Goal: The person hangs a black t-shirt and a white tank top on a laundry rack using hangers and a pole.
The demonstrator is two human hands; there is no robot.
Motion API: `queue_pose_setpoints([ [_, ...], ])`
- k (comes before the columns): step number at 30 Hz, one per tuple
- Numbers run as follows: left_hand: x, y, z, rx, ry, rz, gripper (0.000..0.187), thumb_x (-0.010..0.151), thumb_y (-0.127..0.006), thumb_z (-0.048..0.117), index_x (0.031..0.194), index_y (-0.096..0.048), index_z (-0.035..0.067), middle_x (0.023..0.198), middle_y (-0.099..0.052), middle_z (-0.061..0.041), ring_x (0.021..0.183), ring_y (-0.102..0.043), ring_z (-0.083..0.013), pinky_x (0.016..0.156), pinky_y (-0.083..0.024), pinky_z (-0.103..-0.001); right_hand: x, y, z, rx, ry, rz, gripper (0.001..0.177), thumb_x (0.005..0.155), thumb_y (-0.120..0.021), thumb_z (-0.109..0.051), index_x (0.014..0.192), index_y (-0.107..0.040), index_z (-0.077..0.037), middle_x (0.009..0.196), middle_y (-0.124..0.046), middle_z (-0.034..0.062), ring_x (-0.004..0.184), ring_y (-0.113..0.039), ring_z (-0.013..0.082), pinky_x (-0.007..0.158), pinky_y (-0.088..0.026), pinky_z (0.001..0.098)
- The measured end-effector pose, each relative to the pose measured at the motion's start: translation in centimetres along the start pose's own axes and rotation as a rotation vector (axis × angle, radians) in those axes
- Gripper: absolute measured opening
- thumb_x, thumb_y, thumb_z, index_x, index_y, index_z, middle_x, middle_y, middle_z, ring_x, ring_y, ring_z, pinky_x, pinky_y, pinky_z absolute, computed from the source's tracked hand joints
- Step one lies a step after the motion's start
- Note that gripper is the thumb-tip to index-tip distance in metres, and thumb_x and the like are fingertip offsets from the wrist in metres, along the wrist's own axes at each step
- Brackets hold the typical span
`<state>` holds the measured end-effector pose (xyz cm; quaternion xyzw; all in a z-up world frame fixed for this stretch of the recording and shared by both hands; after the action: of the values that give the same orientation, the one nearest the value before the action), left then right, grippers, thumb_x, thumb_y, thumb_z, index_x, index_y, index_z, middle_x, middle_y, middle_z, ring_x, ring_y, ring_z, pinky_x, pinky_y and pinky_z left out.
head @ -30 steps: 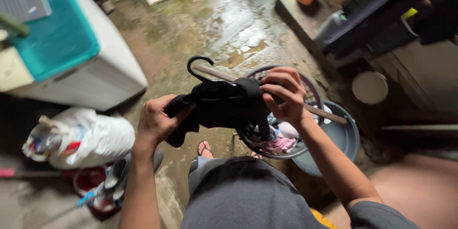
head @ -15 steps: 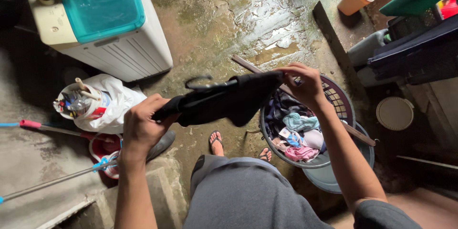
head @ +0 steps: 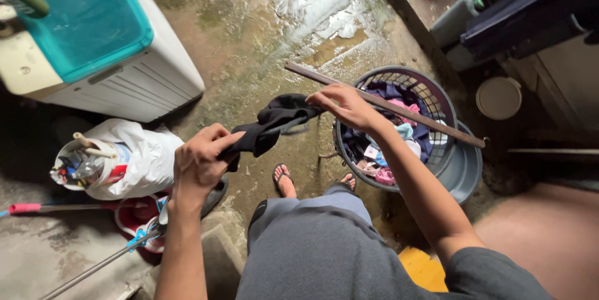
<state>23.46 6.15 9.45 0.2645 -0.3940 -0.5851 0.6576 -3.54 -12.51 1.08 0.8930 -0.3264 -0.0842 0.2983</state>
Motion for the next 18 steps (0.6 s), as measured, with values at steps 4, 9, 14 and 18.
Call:
queue_pose_setpoints([
  [4, -0.1, -0.1, 0.6, 0.132, -0.185, 0.014, 0.042, 0.082, -0.082, 0.015, 0.123, -0.085, 0.027, 0.092, -0.070, 0.000, 0.087, -0.069, -0.0243, 0.070, -0.055, -0.041, -0.5, -3.7, 3.8, 0.331, -0.230, -0.262, 0.039, 0.101, -0.078, -0.037, 0.117, -0.083, -0.002, 0.110, -0.084, 0.0055, 0.104, -0.075, 0.0117, 0.097, -0.058, 0.0312],
  [9, -1.0, -0.9, 0.9, 0.113, -0.311, 0.027, 0.047, 0.085, -0.075, 0.008, 0.128, -0.084, 0.025, 0.097, -0.068, 0.000, 0.088, -0.067, -0.0228, 0.075, -0.057, -0.039, -2.6, -6.2, 4.6, 0.513, -0.299, -0.409, 0.035, 0.100, -0.084, -0.033, 0.109, -0.084, 0.001, 0.098, -0.080, 0.0049, 0.093, -0.071, 0.0097, 0.089, -0.058, 0.0290],
  [14, -1.7, -2.9, 1.2, 0.149, -0.377, 0.019, 0.052, 0.081, -0.074, 0.006, 0.129, -0.084, 0.024, 0.100, -0.067, 0.001, 0.090, -0.066, -0.0228, 0.076, -0.057, -0.038, -5.1, -5.4, 3.3, 0.286, -0.189, -0.303, 0.029, 0.098, -0.087, -0.031, 0.102, -0.083, -0.003, 0.096, -0.083, 0.0082, 0.093, -0.075, 0.0158, 0.086, -0.058, 0.0301],
  [18, -1.7, -4.2, 1.0, 0.163, -0.370, -0.001, 0.052, 0.080, -0.076, 0.007, 0.129, -0.084, 0.023, 0.098, -0.067, 0.001, 0.090, -0.066, -0.0228, 0.075, -0.056, -0.039, -6.8, -5.5, 2.6, 0.166, -0.198, -0.235, 0.022, 0.098, -0.086, -0.025, 0.103, -0.084, -0.004, 0.094, -0.083, 0.0091, 0.090, -0.078, 0.0200, 0.086, -0.058, 0.0295],
])
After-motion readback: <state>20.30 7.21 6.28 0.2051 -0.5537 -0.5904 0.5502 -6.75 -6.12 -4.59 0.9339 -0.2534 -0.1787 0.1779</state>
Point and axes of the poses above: each hand's wrist, its own x-axis towards the middle knuckle, its own y-axis out of the back of the hand, z = x × y, the point moved 7 cm from there along x, towards the middle knuckle
